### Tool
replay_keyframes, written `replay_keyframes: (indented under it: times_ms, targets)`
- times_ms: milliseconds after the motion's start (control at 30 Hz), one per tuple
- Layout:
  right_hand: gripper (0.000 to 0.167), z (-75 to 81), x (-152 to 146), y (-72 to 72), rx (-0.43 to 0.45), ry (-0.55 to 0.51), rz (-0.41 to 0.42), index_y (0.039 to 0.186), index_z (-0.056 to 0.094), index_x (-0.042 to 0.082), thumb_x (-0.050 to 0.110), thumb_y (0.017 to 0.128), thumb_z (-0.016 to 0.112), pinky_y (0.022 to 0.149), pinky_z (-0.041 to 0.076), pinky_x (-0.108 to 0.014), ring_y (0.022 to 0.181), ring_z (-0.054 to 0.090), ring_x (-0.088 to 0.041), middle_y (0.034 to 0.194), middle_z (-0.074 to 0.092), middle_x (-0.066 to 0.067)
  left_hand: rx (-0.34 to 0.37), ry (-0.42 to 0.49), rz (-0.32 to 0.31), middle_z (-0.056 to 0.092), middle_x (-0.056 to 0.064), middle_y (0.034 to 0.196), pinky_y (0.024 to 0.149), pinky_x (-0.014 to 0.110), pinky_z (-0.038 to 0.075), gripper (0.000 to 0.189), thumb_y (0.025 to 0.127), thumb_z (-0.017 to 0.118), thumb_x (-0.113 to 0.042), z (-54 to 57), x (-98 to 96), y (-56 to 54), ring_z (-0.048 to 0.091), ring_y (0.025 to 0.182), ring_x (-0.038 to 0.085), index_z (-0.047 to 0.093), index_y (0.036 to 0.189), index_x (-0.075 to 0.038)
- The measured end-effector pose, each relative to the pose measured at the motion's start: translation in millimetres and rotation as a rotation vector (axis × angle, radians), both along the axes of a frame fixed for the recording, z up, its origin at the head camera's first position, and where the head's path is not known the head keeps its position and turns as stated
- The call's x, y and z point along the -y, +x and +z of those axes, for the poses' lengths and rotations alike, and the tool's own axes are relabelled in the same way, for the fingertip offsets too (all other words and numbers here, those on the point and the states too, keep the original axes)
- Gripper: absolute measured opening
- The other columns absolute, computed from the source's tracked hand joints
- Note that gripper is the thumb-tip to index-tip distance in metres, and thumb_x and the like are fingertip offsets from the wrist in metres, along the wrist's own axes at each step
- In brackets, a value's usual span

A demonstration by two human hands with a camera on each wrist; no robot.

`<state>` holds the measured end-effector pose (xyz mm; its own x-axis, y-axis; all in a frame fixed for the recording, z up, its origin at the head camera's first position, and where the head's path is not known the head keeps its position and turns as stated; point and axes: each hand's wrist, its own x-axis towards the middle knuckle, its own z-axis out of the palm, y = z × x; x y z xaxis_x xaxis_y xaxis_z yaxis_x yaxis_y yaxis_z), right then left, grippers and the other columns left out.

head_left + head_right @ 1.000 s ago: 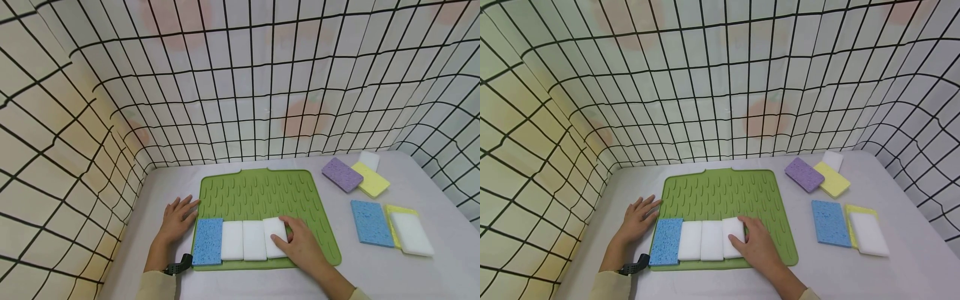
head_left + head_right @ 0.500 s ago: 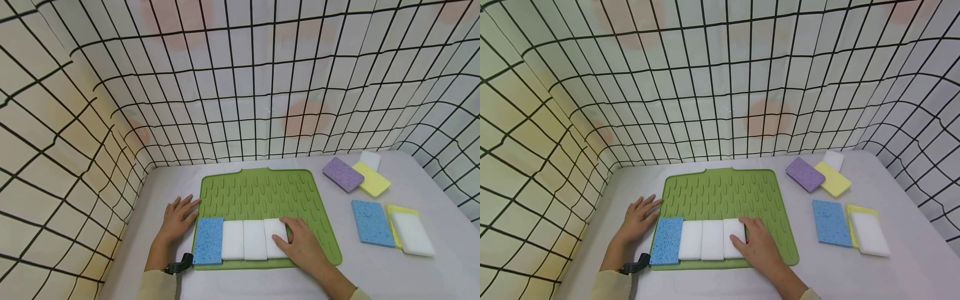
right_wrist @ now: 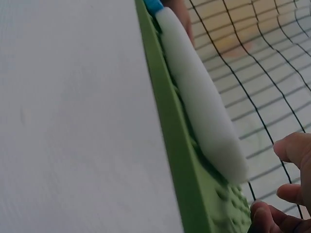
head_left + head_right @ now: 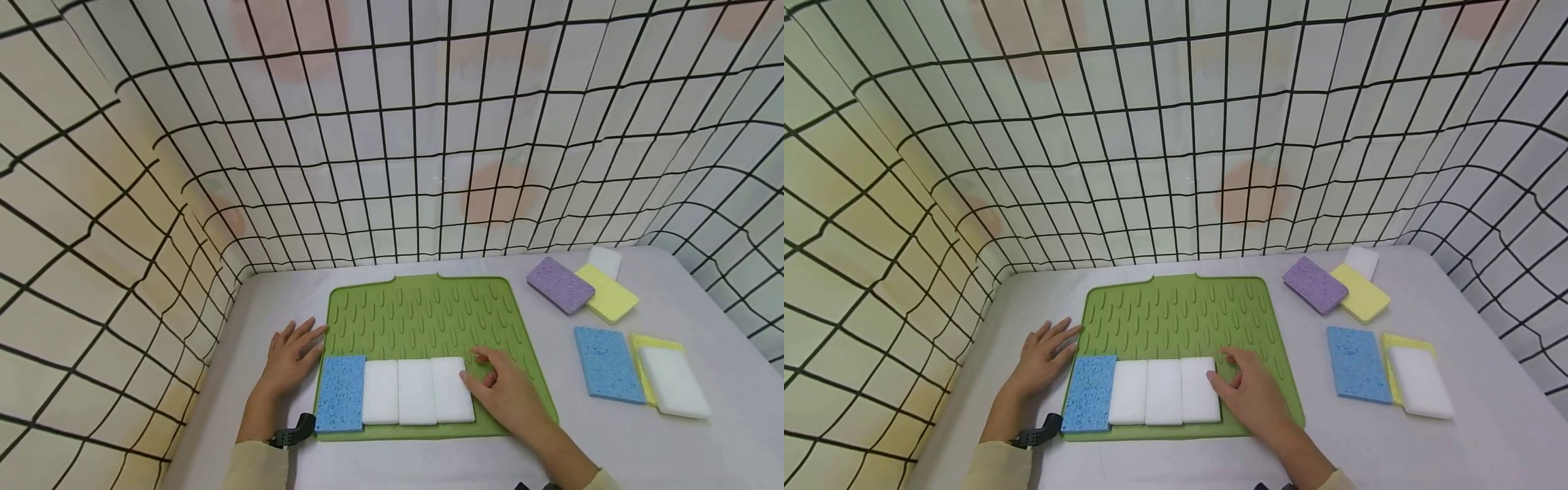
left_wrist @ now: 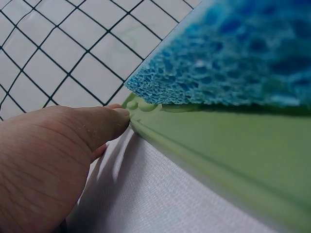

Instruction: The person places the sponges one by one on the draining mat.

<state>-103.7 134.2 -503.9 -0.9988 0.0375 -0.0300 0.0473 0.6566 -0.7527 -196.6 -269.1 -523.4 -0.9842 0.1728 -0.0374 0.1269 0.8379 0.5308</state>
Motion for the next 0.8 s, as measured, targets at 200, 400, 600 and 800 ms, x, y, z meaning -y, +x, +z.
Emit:
replay_keyframes:
  times_ms: [200,400,600,800]
  targets:
    - [0.06,5.4,-50.2,-6.1,-0.023,0.108,-0.06,0.144,0.054,0.007,0.044,0.098,0.067,0.063,0.046,-0.025,0.082,0.058,-0.014,0.127,0.065,-0.016,0.001,-0.008,0.008,0.033,0.008,0.168,0.126,0.065,-0.005,0.047,0.105,0.056,-0.032,-1.8,1.0,-0.9,0.009,0.159,0.041,0.052,0.151,-0.025]
    - [0.063,3.9,-112.9,-6.2,-0.048,0.186,-0.217,0.143,0.053,0.001,0.047,0.101,0.059,0.068,0.046,-0.028,0.092,0.063,-0.025,0.126,0.065,-0.024,-0.011,-0.011,0.009,0.033,0.008,0.168,0.127,0.065,-0.004,0.047,0.105,0.056,-0.032,-4.5,0.6,-2.1,0.01,0.159,0.041,0.052,0.151,-0.025]
    - [0.068,3.5,-158.5,0.0,0.036,0.202,-0.357,0.145,0.048,-0.005,0.048,0.102,0.053,0.082,0.048,-0.051,0.111,0.058,-0.047,0.132,0.058,-0.031,-0.014,-0.01,0.012,0.034,0.008,0.167,0.127,0.064,-0.004,0.046,0.104,0.057,-0.032,-4.5,-0.4,-1.8,0.01,0.159,0.041,0.054,0.15,-0.025]
    - [0.075,4.3,-177.5,6.1,0.119,0.261,-0.407,0.151,0.038,-0.006,0.049,0.102,0.052,0.095,0.04,-0.069,0.125,0.045,-0.061,0.141,0.05,-0.038,-0.018,-0.012,0.013,0.034,0.009,0.167,0.126,0.065,-0.004,0.046,0.104,0.057,-0.032,-4.8,-0.1,-1.9,0.011,0.159,0.041,0.054,0.15,-0.024]
